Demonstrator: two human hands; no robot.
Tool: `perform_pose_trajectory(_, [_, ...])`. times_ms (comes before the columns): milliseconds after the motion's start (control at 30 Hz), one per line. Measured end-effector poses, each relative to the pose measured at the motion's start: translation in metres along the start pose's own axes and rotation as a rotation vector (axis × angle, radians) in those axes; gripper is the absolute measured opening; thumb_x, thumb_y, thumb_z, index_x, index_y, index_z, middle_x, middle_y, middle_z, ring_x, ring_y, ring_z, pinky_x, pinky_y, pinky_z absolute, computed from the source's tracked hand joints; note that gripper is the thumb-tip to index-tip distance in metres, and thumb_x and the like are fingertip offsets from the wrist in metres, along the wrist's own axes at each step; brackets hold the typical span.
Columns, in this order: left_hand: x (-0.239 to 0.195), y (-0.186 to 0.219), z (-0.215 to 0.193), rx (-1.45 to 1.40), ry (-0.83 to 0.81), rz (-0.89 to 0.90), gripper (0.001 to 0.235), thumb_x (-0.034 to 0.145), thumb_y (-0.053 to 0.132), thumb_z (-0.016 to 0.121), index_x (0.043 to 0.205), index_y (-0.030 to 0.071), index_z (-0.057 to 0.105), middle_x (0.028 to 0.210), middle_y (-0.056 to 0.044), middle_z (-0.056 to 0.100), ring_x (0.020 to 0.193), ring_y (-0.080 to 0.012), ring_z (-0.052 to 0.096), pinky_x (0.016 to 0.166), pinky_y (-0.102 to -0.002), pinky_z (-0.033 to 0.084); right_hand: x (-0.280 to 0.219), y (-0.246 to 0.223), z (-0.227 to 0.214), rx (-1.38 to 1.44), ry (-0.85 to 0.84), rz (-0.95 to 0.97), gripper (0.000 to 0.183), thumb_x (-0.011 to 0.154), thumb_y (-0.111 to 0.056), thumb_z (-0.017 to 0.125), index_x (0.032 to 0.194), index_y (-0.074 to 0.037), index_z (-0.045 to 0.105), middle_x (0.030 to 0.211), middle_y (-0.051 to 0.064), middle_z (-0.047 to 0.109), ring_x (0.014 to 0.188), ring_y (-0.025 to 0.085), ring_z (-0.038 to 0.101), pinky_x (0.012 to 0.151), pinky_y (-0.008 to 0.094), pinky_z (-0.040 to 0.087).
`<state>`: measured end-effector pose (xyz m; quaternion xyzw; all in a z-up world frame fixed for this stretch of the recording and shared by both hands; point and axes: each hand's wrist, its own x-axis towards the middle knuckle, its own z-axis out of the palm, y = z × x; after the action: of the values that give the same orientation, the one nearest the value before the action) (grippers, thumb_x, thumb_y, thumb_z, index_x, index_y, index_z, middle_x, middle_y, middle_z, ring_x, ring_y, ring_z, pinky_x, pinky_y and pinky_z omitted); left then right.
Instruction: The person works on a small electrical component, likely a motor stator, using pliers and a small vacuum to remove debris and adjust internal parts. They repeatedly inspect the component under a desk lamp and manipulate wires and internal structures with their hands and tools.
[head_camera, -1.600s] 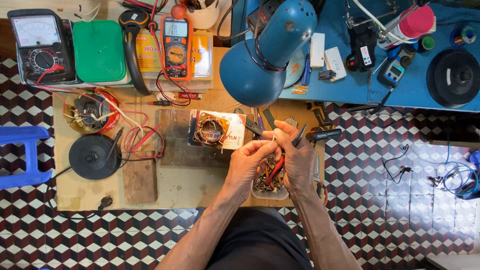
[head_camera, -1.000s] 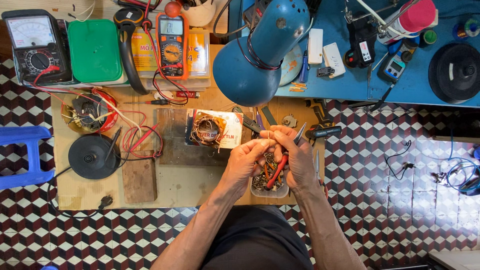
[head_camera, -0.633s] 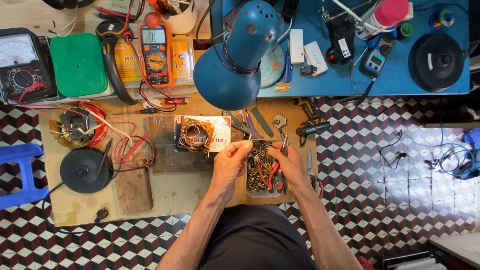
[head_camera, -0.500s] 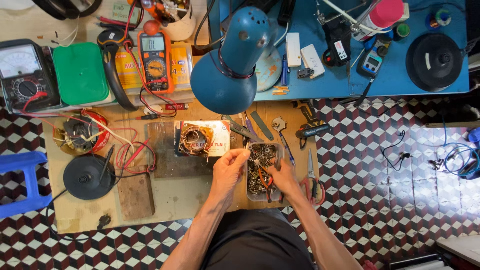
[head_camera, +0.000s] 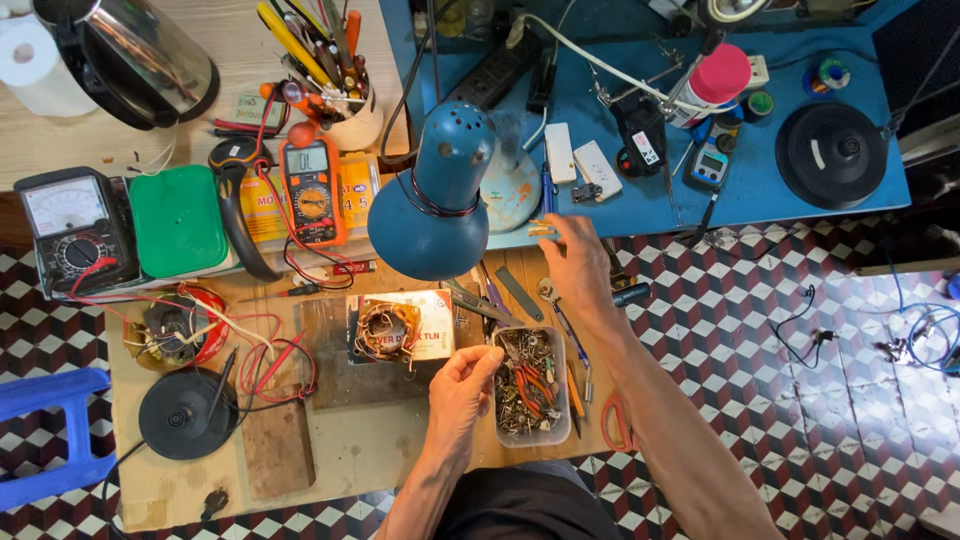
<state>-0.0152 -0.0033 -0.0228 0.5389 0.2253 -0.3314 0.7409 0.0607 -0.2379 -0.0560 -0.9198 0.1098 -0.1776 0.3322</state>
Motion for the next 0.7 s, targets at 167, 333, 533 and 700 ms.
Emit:
perform_pose_trajectory(167, [0.000,-0.005,-0.004,-0.047,0.020,-0.033,0.031,0.084,0.030,0.081,0.102,0.006,0.073,0.072,0.007,0.058,0.057,-0.0016,0.046,0.048,-0.019,0.033,0.026,0.009,-0.008,-0.134,-0.139,-0.125,0.039,0.089,-0.016,0.077,0.126,-0.011,0.066,0.114,0.011,0.064,0.106,0.032,0.064,0.086,0.044,0.053])
perform_pose_trajectory(333, [0.005,-0.005,-0.003,-0.070,0.009,-0.044,0.030,0.085,0.030,0.080,0.103,0.007,0.074,0.073,0.006,0.058,0.059,-0.0023,0.047,0.049,-0.020,0.034,0.030,0.012,-0.012,-0.153,-0.217,-0.142,0.044,0.087,-0.018,0.077,0.128,-0.007,0.064,0.114,0.013,0.063,0.105,0.034,0.064,0.087,0.045,0.053])
perform_pose_trajectory(533, [0.005,-0.003,0.003,-0.074,-0.025,-0.071,0.029,0.086,0.029,0.079,0.103,0.007,0.073,0.073,0.006,0.057,0.060,-0.0025,0.046,0.051,-0.020,0.034,0.029,0.014,-0.012,-0.117,-0.269,-0.094,0.041,0.092,-0.019,0.074,0.130,-0.007,0.063,0.118,0.013,0.063,0.100,0.029,0.066,0.087,0.044,0.054])
perform_pose_trajectory(700, [0.001,-0.004,0.004,-0.020,-0.022,-0.089,0.029,0.087,0.030,0.078,0.103,0.007,0.075,0.072,0.006,0.057,0.059,-0.0030,0.045,0.051,-0.020,0.034,0.027,0.015,-0.007,-0.080,-0.220,-0.088,0.042,0.090,-0.017,0.076,0.129,-0.007,0.063,0.112,0.010,0.064,0.097,0.027,0.065,0.086,0.041,0.054])
